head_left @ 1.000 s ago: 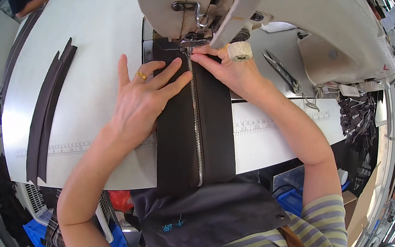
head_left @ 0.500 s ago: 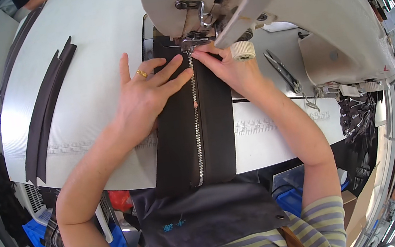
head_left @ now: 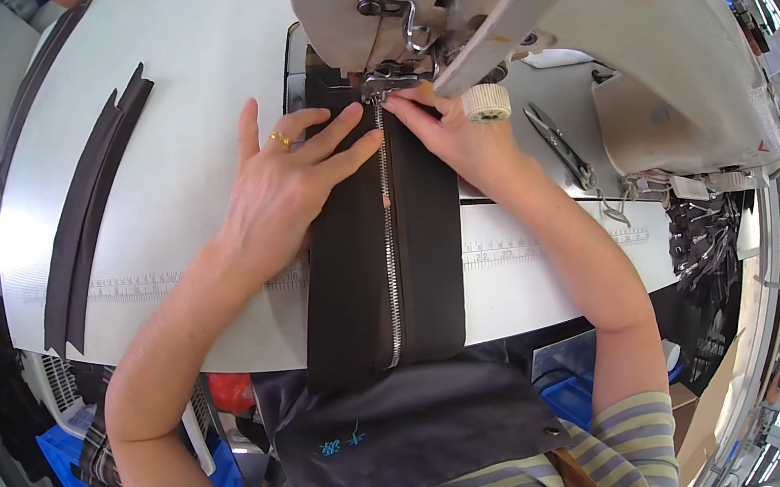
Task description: Sewing a zipper onto pieces of plaid fabric using an industrial sewing machine.
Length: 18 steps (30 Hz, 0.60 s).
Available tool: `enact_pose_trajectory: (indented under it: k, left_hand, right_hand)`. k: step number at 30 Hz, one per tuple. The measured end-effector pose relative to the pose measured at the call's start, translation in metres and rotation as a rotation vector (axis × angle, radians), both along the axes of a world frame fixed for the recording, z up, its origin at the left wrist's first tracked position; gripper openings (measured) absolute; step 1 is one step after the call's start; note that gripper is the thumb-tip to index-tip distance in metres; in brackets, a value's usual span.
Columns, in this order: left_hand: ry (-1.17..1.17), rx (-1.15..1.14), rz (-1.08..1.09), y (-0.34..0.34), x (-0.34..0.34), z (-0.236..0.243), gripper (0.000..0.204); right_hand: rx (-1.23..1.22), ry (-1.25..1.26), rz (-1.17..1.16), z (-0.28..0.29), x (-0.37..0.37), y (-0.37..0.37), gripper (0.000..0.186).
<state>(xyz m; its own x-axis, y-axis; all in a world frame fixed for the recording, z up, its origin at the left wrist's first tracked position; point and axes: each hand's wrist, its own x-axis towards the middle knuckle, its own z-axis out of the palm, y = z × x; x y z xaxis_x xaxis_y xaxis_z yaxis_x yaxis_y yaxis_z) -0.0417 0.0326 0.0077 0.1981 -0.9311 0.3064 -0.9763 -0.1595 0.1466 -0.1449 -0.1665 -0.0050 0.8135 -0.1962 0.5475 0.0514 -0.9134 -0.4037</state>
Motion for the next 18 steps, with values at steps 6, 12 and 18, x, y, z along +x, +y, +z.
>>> enact_pose_trajectory:
  k: [6, 12, 18]
  left_hand:
    - [0.033, -0.030, -0.003, -0.009, 0.006, 0.001, 0.050]
    - [0.045, -0.021, 0.009, -0.006, 0.005, 0.001, 0.050]
    - [0.026, -0.039, -0.009, -0.007, 0.006, -0.002, 0.049]
  right_hand:
    - [0.040, 0.036, -0.027, -0.002, 0.006, -0.010, 0.013]
    - [-0.149, -0.007, 0.080, 0.014, -0.027, -0.001, 0.030]
    - [-0.366, -0.033, 0.040, 0.014, -0.031, 0.007, 0.051]
